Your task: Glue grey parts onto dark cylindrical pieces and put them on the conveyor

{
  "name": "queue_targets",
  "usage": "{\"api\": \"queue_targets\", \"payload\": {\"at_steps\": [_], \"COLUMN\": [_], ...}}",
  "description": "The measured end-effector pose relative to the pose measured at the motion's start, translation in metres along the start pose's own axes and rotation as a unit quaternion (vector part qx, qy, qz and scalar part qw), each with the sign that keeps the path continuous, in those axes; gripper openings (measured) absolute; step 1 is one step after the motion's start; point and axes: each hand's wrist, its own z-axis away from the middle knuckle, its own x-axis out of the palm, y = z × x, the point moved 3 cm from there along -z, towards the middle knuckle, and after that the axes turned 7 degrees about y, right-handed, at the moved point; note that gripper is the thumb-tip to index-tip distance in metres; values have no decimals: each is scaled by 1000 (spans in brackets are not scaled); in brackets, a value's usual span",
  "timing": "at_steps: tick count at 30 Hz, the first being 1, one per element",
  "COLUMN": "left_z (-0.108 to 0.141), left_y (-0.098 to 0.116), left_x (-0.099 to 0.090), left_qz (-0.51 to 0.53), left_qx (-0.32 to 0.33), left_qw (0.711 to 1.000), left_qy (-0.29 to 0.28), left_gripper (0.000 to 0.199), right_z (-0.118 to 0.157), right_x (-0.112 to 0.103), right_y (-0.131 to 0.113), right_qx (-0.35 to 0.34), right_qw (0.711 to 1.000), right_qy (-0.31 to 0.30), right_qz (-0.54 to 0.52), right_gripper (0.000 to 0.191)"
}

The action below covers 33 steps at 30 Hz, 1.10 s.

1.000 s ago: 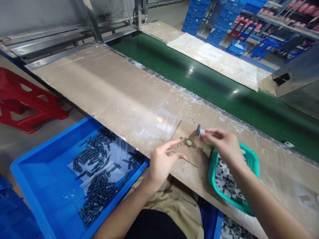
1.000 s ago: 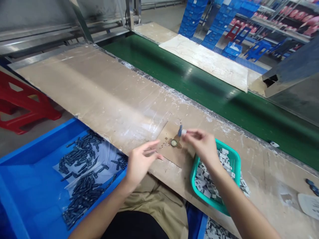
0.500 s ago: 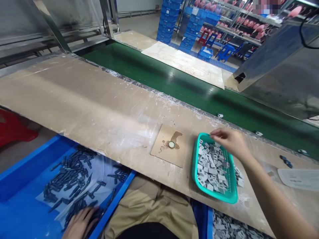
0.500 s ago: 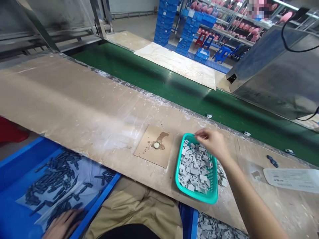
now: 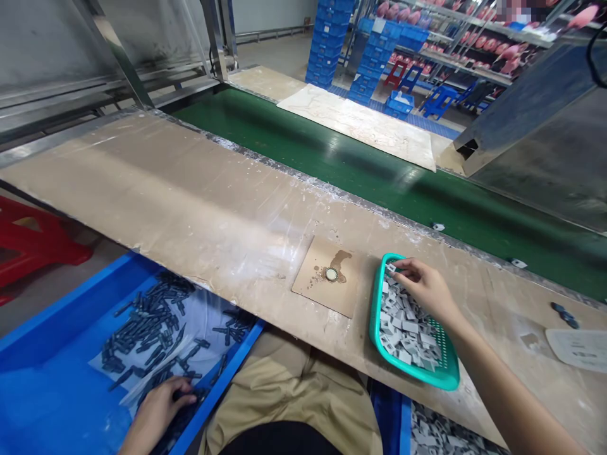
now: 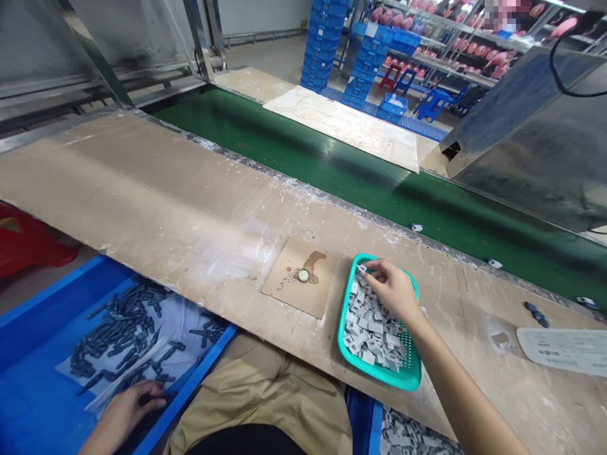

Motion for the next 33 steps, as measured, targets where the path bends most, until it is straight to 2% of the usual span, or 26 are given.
{"api": "queue_targets", "payload": {"at_steps": [1,2,4,5,7,9,11,15,18,21,26,28,30,33], "left_z": [1,2,8,11,18,23,26,27,24,22,21,19,17,15], "left_y": [3,8,20,30,53,80,107,148,170,188,215,227,242,267], "left_x": [-4,-9,-19,-24,-32,-37,-38,-28,-14,0,17,21,25,30], "left_qz": [67,143,294,352,430,474,503,559,609,644,667,683,701,723], "left_qx": [-68,-142,-272,-315,-353,-344,-313,-255,-215,-182,-137,-129,-122,-106], "left_qw": [995,979,916,881,830,809,804,786,759,735,714,699,683,668], "left_qy": [-20,-34,-33,-26,-25,-39,-48,-62,-83,-109,-162,-170,-166,-145], "left_gripper": [16,19,25,25,22,21,23,26,30,31,25,25,26,28], "right_z": [1,2,4,6,11,17,23,28,25,22,21,22,26,40], "right_x": [-1,-1,-2,-1,2,11,24,52,66,73,72,66,58,47], "right_y": [1,0,-4,-9,-22,-39,-56,-79,-82,-79,-77,-80,-85,-95], "right_qx": [26,54,98,107,95,43,-34,-183,-242,-261,-218,-158,-69,44], "right_qw": [998,992,976,970,967,975,983,980,969,963,973,984,987,962], "right_qy": [-11,-23,-43,-48,-61,-74,-78,-61,-54,-62,-75,-79,-99,-137], "right_qz": [-57,-111,-190,-213,-228,-206,-163,-48,2,28,25,-25,-109,-230], "right_gripper": [29,30,32,33,34,37,36,21,19,19,20,22,27,33]}}
